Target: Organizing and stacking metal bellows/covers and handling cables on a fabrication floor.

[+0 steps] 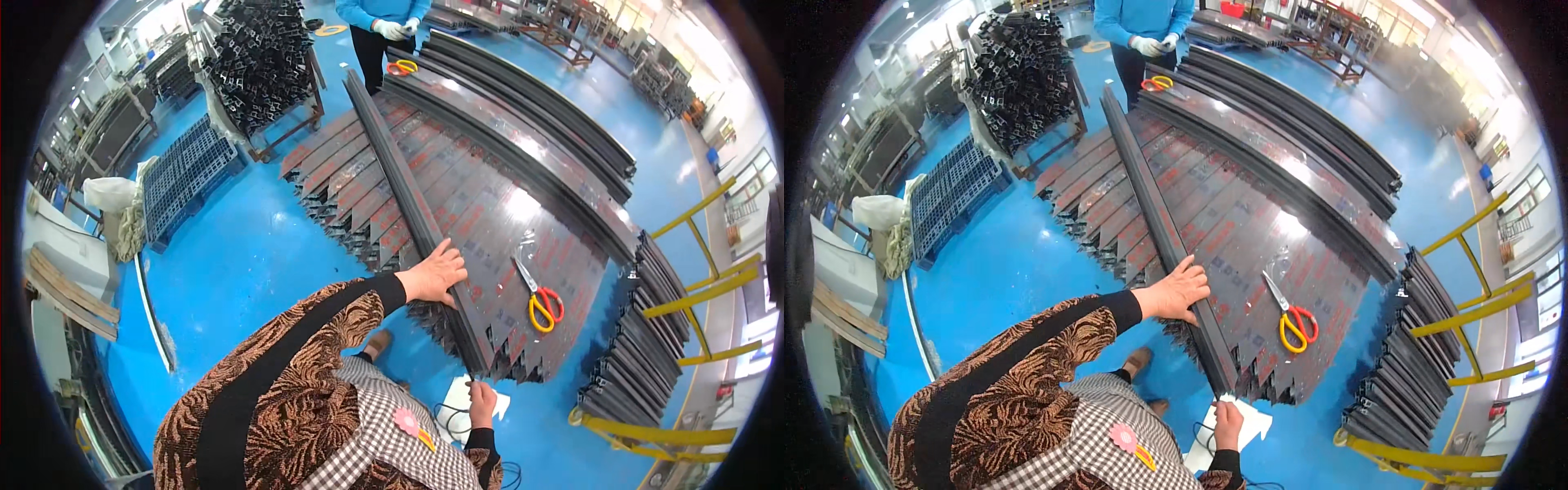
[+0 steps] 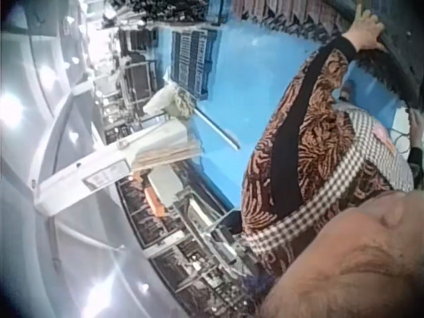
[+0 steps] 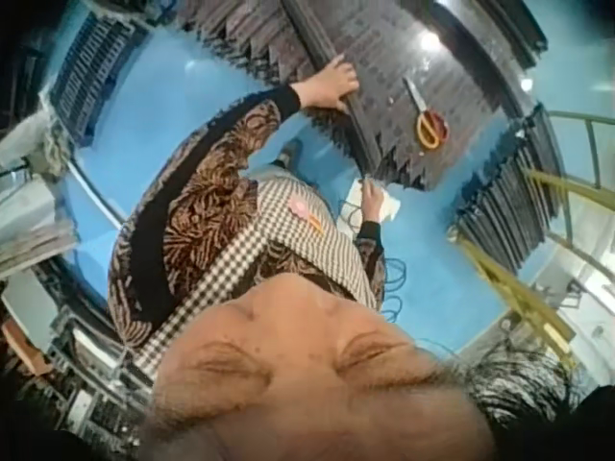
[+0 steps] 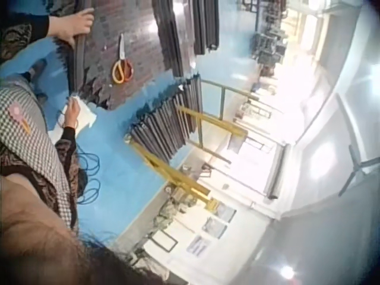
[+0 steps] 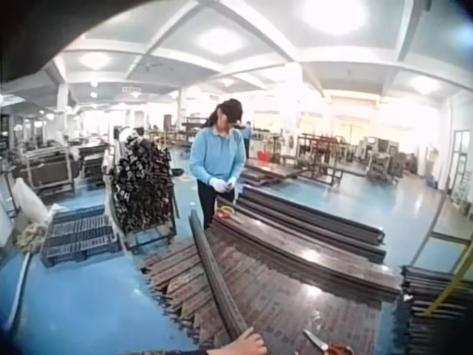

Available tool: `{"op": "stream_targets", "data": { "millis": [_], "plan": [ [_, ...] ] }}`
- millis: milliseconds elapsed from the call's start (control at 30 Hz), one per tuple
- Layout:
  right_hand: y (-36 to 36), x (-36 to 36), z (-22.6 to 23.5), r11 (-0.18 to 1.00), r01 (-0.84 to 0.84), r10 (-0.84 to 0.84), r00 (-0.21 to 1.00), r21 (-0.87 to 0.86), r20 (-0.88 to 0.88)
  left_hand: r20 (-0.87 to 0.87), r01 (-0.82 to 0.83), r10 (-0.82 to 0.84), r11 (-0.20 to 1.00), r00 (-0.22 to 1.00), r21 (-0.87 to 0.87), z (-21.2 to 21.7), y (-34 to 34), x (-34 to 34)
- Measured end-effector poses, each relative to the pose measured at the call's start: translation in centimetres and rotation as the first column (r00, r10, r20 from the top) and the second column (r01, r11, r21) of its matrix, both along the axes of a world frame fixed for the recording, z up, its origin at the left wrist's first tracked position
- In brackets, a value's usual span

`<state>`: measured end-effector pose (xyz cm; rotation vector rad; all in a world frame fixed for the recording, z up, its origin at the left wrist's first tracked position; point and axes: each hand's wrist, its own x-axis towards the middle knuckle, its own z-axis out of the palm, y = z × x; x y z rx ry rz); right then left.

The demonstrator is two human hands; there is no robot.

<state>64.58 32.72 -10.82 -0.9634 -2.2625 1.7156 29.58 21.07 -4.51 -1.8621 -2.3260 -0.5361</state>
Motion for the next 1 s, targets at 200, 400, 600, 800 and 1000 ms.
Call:
{"op": "stream_targets", "data": {
  "millis": [200, 400, 600, 800, 1000],
  "plan": [
    [-0.4, -1.0, 0.2, 0.998, 0.031, -0.030, 0.999, -0.054, 0.016, 0.028, 0.002, -0.001, 1.000, 1.000, -0.024, 0.3, 0.1, -0.1],
    [0.2, -0.7, 0.4, 0.995, 0.041, -0.041, 0.999, -0.089, -0.005, 0.037, 0.007, -0.006, 1.000, 0.999, -0.027, -0.1, -0.1, -0.4],
    [0.1, -1.1, 1.0, 0.999, 0.010, -0.005, 0.995, -0.051, 0.095, 0.056, 0.004, -0.003, 1.000, 0.998, -0.022, 0.4, -0.1, -0.2],
    [0.1, -1.4, 0.4, 0.987, 0.043, -0.033, 0.997, -0.156, 0.069, 0.046, 0.003, -0.003, 1.000, 0.999, 0.002, 0.2, -0.2, 0.0],
    [1.5, -0.1, 0.0, 0.965, 0.070, -0.055, 0.996, -0.254, 0.064, -0.062, -0.011, 0.009, 0.999, 0.998, -0.039, 0.0, -0.3, 0.1]
  ]
}}
